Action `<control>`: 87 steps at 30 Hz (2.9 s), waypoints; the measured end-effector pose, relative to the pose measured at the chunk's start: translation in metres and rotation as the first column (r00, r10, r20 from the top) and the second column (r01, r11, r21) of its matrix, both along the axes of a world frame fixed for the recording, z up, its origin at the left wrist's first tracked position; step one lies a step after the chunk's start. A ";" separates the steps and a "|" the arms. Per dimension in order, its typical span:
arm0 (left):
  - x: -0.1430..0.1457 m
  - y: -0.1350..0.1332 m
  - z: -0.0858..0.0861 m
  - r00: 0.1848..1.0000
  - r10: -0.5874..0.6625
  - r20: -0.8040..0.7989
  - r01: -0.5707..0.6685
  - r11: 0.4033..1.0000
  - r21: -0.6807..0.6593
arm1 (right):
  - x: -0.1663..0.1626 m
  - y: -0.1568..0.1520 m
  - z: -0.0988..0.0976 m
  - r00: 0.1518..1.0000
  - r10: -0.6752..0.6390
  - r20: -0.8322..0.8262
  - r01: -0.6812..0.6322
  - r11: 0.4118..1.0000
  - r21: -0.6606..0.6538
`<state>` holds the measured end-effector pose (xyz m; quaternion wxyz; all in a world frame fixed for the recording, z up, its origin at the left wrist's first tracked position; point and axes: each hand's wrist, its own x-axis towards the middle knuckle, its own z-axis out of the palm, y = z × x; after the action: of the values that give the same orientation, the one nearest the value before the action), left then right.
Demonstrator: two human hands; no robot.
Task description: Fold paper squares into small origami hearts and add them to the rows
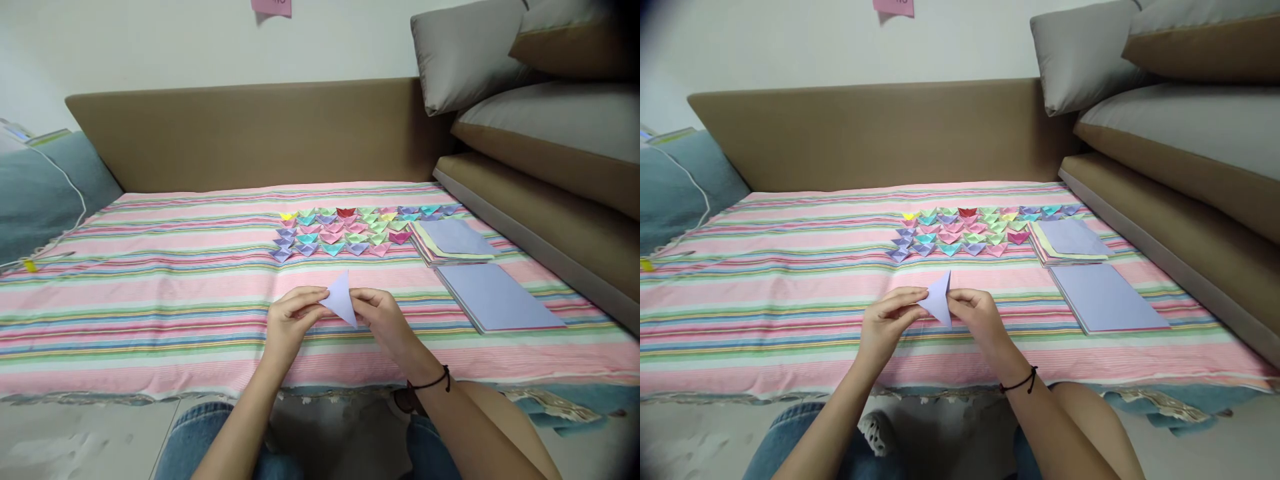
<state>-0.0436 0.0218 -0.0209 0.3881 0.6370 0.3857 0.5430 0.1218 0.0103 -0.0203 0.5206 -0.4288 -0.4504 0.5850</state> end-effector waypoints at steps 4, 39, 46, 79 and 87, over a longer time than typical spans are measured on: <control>0.000 -0.002 0.001 0.998 0.043 -0.036 -0.042 0.999 0.027 | 0.000 0.001 -0.001 1.000 -0.009 0.005 0.009 1.000 -0.026; -0.018 0.002 0.002 0.840 0.007 -0.542 0.166 0.949 0.269 | 0.020 -0.002 0.007 0.753 -0.164 0.638 -0.322 0.753 0.574; -0.013 -0.001 0.002 0.973 -0.144 -0.179 0.117 0.981 -0.158 | 0.018 -0.004 0.007 0.838 -0.068 0.541 -0.237 0.848 0.473; 0.000 -0.004 -0.006 0.999 -0.025 0.023 0.031 0.958 -0.286 | 0.002 0.000 -0.013 0.972 -0.046 0.230 0.005 0.985 0.175; -0.001 -0.005 -0.003 0.986 0.040 0.162 0.017 0.941 -0.337 | 0.001 -0.001 -0.008 0.997 -0.029 0.075 0.029 1.000 -0.002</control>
<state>-0.0442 0.0166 -0.0241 0.5191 0.5112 0.4429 0.5226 0.1224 0.0093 -0.0284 0.5112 -0.4577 -0.4627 0.5614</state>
